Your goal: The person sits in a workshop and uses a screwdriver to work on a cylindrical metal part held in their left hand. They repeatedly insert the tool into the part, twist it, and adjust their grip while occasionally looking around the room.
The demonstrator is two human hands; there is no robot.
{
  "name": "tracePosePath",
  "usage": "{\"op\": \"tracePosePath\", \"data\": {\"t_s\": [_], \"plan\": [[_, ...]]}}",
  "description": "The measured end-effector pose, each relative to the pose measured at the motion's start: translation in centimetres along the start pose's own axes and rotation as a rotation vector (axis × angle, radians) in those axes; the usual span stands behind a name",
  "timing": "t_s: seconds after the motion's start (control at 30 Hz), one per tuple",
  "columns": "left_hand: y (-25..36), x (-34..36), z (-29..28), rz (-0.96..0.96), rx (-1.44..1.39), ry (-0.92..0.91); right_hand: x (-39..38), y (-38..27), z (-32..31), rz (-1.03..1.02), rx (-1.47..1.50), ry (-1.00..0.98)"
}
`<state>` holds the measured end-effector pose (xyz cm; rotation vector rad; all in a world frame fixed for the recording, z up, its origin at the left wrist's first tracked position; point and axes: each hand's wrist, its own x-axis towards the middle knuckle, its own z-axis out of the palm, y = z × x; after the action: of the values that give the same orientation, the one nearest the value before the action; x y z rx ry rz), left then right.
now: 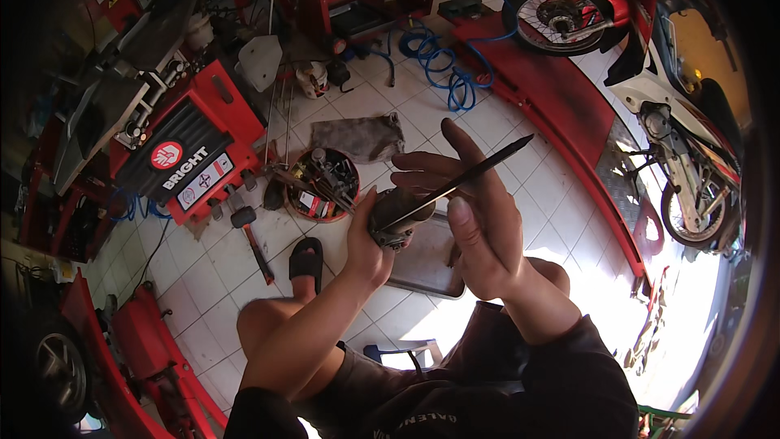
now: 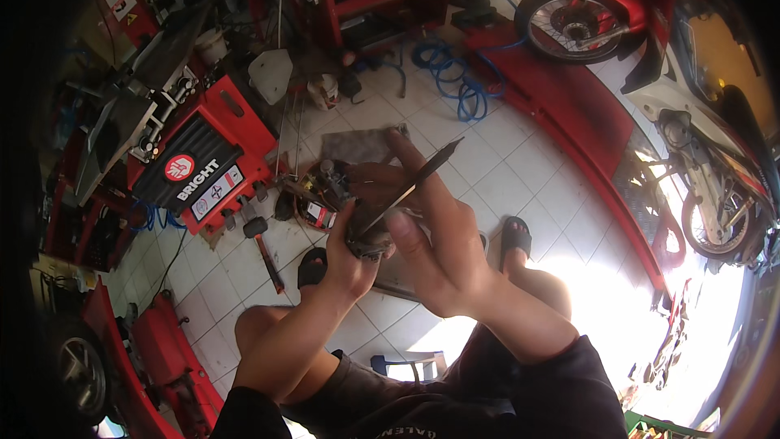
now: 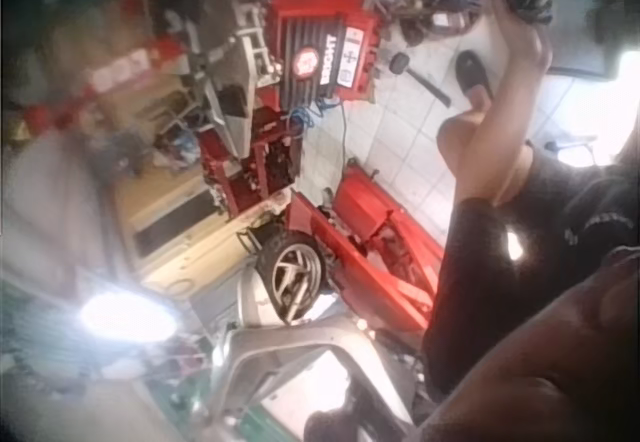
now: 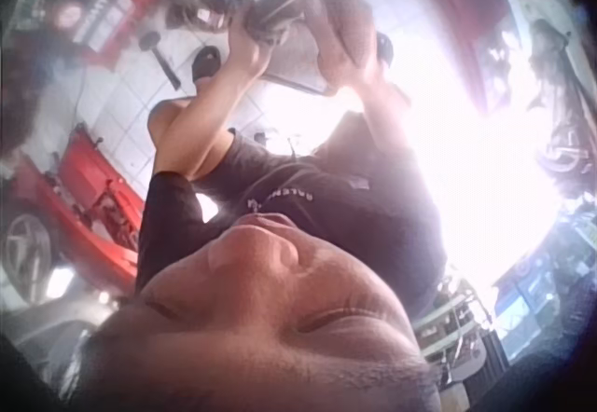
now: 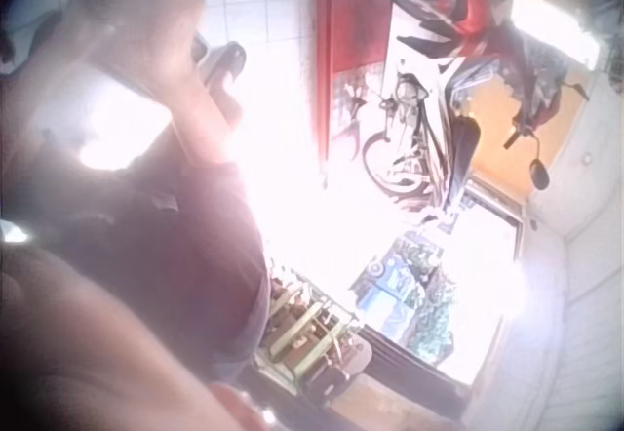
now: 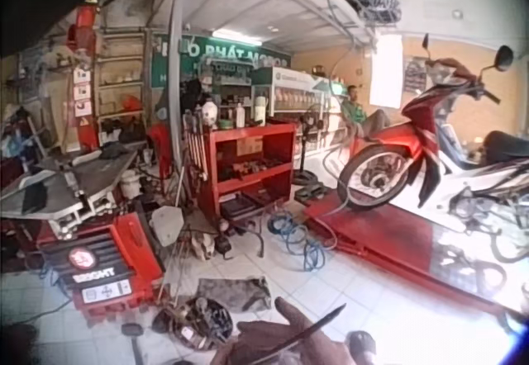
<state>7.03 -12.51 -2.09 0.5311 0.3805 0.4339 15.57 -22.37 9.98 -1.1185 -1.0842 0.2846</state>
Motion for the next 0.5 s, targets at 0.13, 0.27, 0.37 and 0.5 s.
{"op": "tracePosePath", "data": {"t_s": [0.13, 0.27, 0.37, 0.5], "plan": [[-0.5, 0.3, -1.4, 0.033, 0.006, -0.032, 0.1, 0.7, -1.0, -0.053, 0.054, -0.061], [-0.7, 0.5, -1.4, -0.005, 0.009, 0.074, -0.3, 1.2, -3.6, -0.017, -0.168, -0.188], [-1.1, 0.4, -2.5, -0.009, 0.003, -0.002, -0.2, 1.4, -4.4, -0.036, -0.361, -0.268], [-0.8, 0.2, -1.4, 0.003, -0.02, 0.0, 0.1, 0.0, -1.2, -0.008, -0.117, -0.102]]}}
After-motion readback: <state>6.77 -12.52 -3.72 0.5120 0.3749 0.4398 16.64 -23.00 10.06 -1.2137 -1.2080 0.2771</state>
